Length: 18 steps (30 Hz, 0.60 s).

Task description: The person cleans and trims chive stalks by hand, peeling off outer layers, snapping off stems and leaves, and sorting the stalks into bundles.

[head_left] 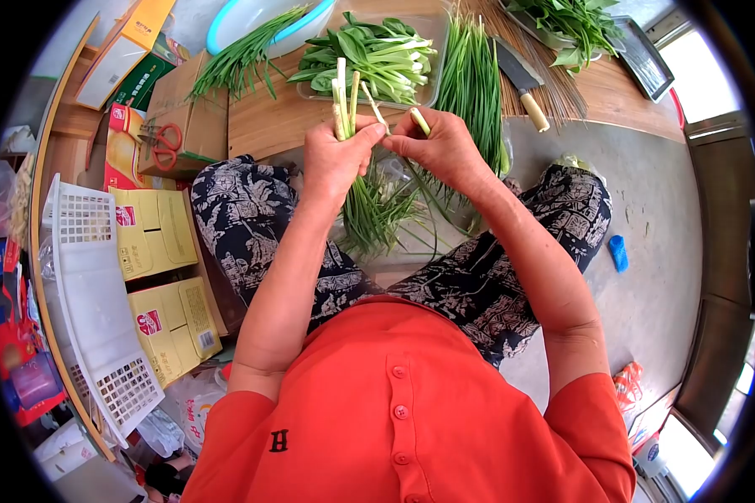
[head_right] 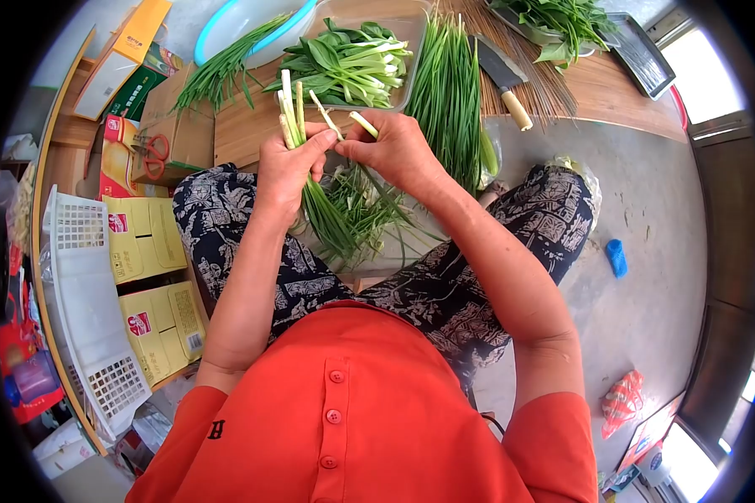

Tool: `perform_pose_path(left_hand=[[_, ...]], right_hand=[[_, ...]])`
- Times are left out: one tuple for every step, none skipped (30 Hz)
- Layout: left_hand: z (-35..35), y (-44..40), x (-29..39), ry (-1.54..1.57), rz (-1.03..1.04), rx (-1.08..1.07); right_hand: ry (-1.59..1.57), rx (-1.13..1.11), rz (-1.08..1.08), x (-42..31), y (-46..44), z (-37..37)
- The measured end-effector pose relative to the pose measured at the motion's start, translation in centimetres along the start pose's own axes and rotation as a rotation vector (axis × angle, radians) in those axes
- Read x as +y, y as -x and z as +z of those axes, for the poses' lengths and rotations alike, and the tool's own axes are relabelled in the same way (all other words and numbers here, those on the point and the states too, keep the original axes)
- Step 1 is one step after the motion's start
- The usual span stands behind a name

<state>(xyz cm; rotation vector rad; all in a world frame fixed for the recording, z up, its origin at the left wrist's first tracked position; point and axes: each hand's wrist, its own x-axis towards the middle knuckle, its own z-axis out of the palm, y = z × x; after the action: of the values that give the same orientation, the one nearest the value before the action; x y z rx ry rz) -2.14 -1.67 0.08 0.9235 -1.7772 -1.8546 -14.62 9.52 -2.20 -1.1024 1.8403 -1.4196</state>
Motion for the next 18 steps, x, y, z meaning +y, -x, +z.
perform_pose_path(left_hand=[[-0.1, 0.0, 0.0, -0.002, -0.008, -0.013], [-0.2, 0.0, 0.0, -0.004, -0.016, -0.026], [-0.1, -0.1, -0.1, -0.005, -0.016, -0.026], [-0.1, -0.1, -0.1, 0.011, 0.008, -0.030], [-0.1, -0.2, -0.1, 0.027, 0.033, -0.034], [-0.1, -0.2, -0.1, 0.027, 0.032, -0.034], [-0.1, -0.3, -0.1, 0.001, 0.046, -0.037], [-0.2, -0.3, -0.1, -0.025, 0.059, -0.040], [-0.2, -0.3, -0.1, -0.025, 0.059, -0.040], [-0.3, -0.3, -0.1, -0.059, 0.068, -0.039], [-0.3, -0.3, -0.1, -0.094, 0.076, -0.038], [-0.3, -0.3, -0.2, -0.094, 0.076, -0.038], [-0.3, -0.3, -0.3, -0.099, 0.094, -0.028], [-0.3, -0.4, -0.4, -0.105, 0.113, -0.019], [-0.4, -0.4, -0.6, -0.104, 0.113, -0.018], [-0.4, -0.5, -1.0, -0.216, 0.192, 0.060], [-0.4, -0.5, -1.1, -0.328, 0.272, 0.139], [-0.3, -0.4, -1.0, -0.328, 0.272, 0.138]], right_hand=[[0.000, 0.000, 0.000, 0.3, -0.1, 0.0], [-0.038, -0.023, 0.010, 0.5, -0.2, 0.0], [-0.077, -0.047, 0.019, 0.6, -0.2, 0.0], [-0.077, -0.048, 0.019, 0.7, -0.3, -0.1], [-0.150, -0.090, 0.069, 0.7, -0.3, -0.2], [-0.224, -0.132, 0.119, 0.6, -0.3, -0.2], [-0.223, -0.132, 0.120, 0.5, -0.2, -0.3], [-0.298, -0.168, 0.157, 0.4, -0.2, -0.3], [-0.372, -0.205, 0.194, 0.3, -0.2, -0.4], [-0.372, -0.206, 0.194, 0.2, -0.2, -0.4], [-0.379, -0.221, 0.203, 0.1, -0.1, -0.4], [-0.387, -0.234, 0.212, -0.1, -0.1, -0.5], [-0.386, -0.235, 0.212, -0.3, -0.1, -0.5], [-0.397, -0.239, 0.218, -0.6, -0.1, -0.6], [-0.408, -0.242, 0.225, -0.7, -0.1, -0.7], [-0.407, -0.243, 0.225, -0.7, -0.2, -0.8], [-0.441, -0.259, 0.244, -0.6, -0.3, -0.9], [-0.474, -0.276, 0.263, -0.6, -0.3, -1.0]])
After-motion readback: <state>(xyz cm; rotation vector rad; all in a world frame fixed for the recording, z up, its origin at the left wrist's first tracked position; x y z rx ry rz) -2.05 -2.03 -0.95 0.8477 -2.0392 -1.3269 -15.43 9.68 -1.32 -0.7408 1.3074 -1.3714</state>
